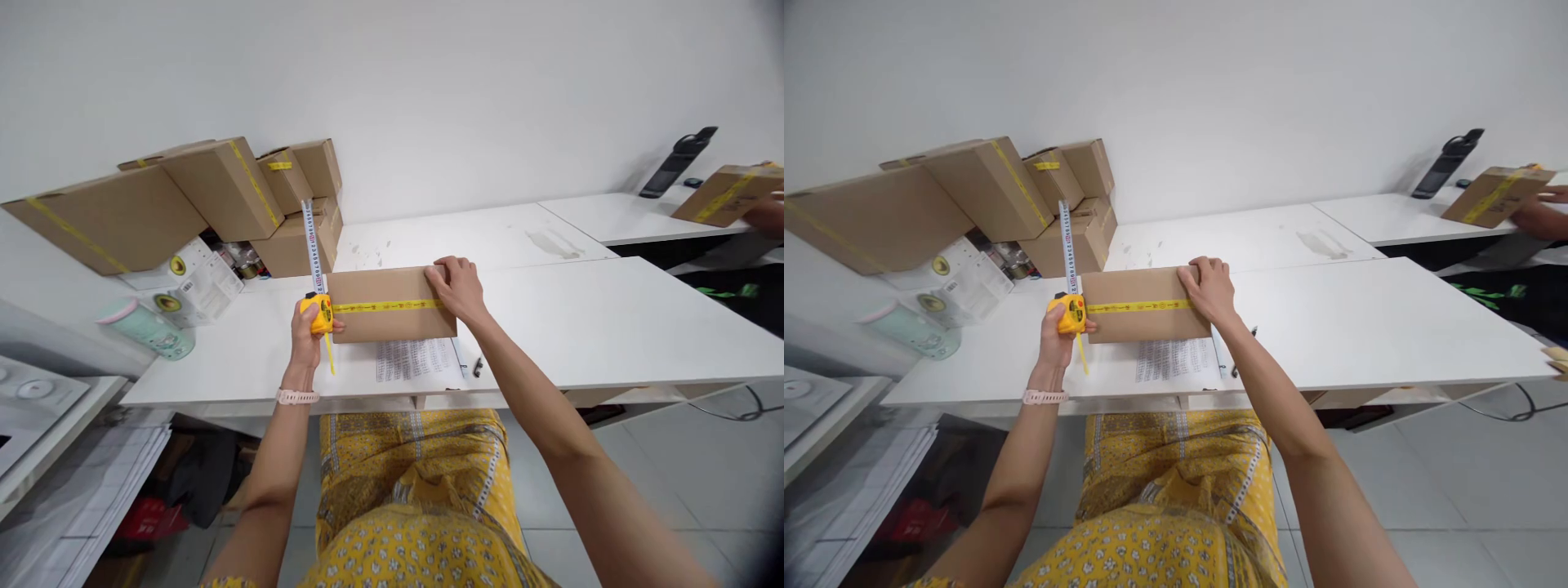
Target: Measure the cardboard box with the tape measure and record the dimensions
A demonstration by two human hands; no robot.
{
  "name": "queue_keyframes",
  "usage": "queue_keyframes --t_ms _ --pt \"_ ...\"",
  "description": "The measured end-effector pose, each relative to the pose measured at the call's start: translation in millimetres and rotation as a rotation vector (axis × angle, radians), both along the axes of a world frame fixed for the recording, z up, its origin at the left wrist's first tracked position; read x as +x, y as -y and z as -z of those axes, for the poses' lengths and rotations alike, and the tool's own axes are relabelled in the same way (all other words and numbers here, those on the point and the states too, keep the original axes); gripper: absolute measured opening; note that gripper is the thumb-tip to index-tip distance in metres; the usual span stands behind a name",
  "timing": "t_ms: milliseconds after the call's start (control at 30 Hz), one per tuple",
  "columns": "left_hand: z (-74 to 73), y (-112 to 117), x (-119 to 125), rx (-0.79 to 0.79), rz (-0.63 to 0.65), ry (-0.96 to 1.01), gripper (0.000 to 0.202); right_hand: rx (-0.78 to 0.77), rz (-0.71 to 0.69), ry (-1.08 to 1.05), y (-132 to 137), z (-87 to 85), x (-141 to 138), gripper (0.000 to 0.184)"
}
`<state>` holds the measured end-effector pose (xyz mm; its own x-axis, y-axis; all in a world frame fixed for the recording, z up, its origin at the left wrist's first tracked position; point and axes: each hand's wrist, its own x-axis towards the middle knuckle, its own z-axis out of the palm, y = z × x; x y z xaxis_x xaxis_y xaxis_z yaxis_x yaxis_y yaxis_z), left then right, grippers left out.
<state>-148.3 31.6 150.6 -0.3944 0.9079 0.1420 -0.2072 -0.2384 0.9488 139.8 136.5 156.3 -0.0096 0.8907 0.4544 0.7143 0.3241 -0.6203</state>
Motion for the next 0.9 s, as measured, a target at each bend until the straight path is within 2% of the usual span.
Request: queue_keyframes --t_ms 100,200,333,467,700,900 --pt "-1.0 4 13 0.029 -0.010 -0.014 0.051 0.127 0.052 0.144 -10 -4.3 -13 0.044" --pt "9.0 23 38 0.063 0.020 -0.018 0.058 0.166 -0.054 0.241 -21 -6.8 -22 0.044" --pt "31.7 50 81 0.018 0.217 0.004 0.060 0.138 -0.100 0.338 -37 -13.8 -26 0.046" --pt "52.8 62 114 -0.056 0.341 0.069 0.056 0.122 -0.094 0.282 -51 -19.1 -30 0.045" --pt "67.6 71 129 -0.120 0.372 0.135 0.058 0.151 -0.142 0.334 -57 -17.8 -29 0.059" --pt "73.9 79 136 -0.135 0.376 0.122 0.058 0.151 -0.170 0.372 -60 -16.6 -28 0.058"
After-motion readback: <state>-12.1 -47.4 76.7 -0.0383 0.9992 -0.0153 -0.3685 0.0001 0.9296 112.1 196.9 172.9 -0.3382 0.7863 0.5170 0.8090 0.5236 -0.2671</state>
